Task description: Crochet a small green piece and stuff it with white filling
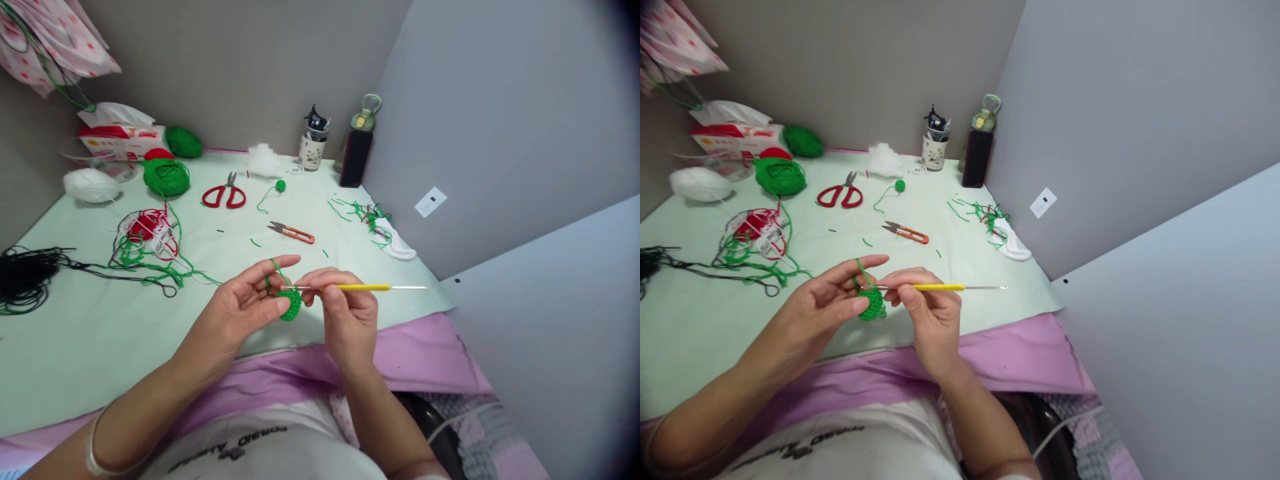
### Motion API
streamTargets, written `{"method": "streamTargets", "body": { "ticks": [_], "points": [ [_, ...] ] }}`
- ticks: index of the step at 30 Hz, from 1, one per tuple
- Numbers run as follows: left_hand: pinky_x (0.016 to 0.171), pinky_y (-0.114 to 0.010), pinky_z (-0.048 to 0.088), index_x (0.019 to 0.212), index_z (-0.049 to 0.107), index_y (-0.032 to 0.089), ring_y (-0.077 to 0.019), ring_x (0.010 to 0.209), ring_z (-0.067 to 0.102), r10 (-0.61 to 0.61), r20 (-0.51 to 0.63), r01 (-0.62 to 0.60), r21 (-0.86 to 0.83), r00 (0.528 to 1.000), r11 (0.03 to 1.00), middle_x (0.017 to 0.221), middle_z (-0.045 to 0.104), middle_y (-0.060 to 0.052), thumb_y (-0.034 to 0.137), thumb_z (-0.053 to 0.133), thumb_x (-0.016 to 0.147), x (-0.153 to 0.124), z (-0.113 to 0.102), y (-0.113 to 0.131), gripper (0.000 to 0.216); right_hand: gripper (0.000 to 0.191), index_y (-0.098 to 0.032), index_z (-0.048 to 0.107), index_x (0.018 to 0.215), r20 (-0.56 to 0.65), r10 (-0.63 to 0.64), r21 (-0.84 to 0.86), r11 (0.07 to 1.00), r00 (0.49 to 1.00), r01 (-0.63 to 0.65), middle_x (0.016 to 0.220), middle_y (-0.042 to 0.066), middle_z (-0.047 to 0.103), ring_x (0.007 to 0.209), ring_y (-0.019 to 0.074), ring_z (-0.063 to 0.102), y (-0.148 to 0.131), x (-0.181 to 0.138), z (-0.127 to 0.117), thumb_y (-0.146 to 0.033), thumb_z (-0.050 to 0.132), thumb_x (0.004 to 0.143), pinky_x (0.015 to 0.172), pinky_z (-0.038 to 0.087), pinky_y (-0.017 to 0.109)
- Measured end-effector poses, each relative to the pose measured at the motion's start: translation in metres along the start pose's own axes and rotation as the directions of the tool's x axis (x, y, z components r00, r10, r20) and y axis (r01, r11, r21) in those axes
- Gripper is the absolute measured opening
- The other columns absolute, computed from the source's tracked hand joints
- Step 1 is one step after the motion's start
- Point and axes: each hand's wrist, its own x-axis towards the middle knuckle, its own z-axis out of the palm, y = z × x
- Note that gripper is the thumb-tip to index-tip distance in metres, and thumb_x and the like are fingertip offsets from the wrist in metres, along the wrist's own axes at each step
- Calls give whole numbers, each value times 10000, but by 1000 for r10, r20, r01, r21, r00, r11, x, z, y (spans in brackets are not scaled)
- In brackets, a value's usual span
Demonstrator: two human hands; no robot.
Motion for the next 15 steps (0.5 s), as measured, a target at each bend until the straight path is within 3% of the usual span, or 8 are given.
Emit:
{"method": "streamTargets", "body": {
  "ticks": [5,8,10,12,15],
  "points": [
    [839,-278,523,1317,742,312,-157,873,618,46,-39,-43,77,998,996,939,655,-1,264,809,884,1,-2,2,441,185,-258,738,971,4,-2,-2,1000,1000,2,913,27,762,741,153,674,-4,0,-1,-318,583,1052,673,563,310],
    [861,-279,528,1303,741,308,-157,888,618,86,-80,-69,195,993,978,914,632,10,257,793,890,0,2,4,419,206,-260,736,1019,48,-150,-197,968,988,157,926,36,752,808,167,697,-9,-2,-1,-231,537,1065,712,576,326],
    [889,-283,526,1275,748,291,-159,893,617,134,-141,-89,289,981,953,895,624,16,244,787,884,-1,6,4,396,223,-264,732,1110,164,-291,-389,859,943,332,966,57,759,890,192,718,-11,-6,-2,-173,539,1048,758,593,350],
    [922,-283,520,1270,747,282,-157,898,619,184,-195,-116,317,963,941,887,628,21,225,798,866,-2,10,4,411,285,-283,716,1216,292,-380,-548,686,878,479,1028,74,766,951,216,728,-9,-10,-3,-135,582,1012,779,607,363],
    [906,-260,520,1326,722,304,-141,885,623,117,-193,-87,159,974,983,908,647,28,230,836,839,-2,12,2,506,416,-337,710,1283,380,-444,-659,485,811,575,1049,62,769,951,220,733,-1,-14,-6,-96,675,946,782,622,350]
  ]
}}
